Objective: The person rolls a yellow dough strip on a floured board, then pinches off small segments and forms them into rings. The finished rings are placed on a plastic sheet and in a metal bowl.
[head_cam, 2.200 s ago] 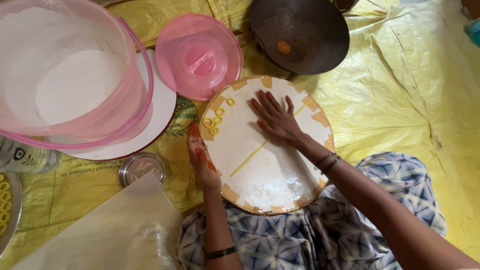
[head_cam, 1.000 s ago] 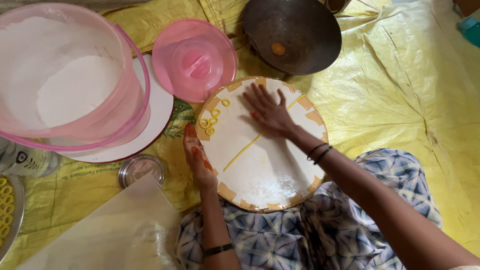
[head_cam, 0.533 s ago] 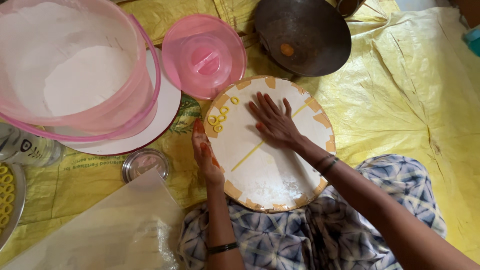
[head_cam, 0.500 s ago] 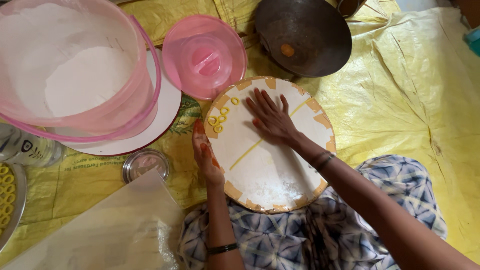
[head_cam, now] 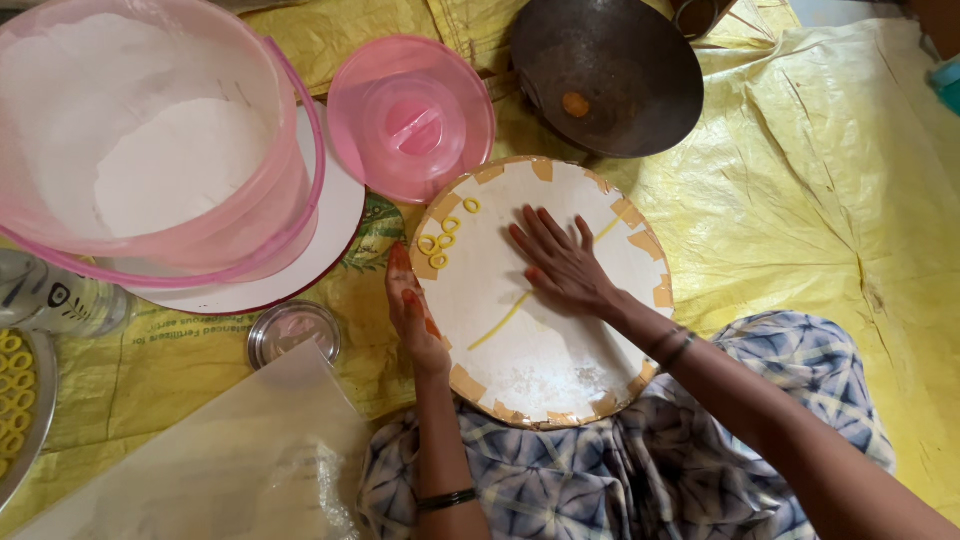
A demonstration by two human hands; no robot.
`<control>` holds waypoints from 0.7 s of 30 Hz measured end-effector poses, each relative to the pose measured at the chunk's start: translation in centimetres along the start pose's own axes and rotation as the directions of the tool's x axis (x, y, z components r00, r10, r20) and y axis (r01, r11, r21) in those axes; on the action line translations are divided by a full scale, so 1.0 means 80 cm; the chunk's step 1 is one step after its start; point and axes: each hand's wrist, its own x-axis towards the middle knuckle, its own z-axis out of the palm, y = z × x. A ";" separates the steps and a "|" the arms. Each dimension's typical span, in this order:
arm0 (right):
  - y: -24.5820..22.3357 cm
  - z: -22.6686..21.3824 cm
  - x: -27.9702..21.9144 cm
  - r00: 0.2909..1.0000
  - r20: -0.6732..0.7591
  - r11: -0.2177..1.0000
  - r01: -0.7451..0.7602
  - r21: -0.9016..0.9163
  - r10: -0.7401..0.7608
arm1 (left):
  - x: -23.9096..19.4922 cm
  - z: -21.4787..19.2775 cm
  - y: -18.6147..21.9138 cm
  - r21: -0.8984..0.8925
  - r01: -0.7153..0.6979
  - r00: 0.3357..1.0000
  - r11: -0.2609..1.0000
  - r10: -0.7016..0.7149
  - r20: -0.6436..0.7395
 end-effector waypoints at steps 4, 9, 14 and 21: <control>-0.002 -0.004 -0.016 0.999 0.030 1.000 -0.022 0.020 0.021 | 0.000 0.000 -0.001 -0.012 -0.020 1.000 1.000 0.020 0.006; -0.008 0.000 0.061 0.998 -0.012 0.997 -0.056 -0.053 0.055 | 0.001 -0.002 -0.003 0.009 -0.025 1.000 1.000 0.025 0.012; -0.011 0.002 0.124 0.991 -0.090 0.995 -0.103 -0.009 0.102 | 0.002 -0.002 -0.002 0.017 -0.033 0.999 0.999 0.032 0.024; -0.010 0.007 0.042 0.998 -0.037 0.999 -0.042 -0.017 0.041 | 0.002 0.004 0.005 0.006 -0.024 1.000 1.000 0.024 0.015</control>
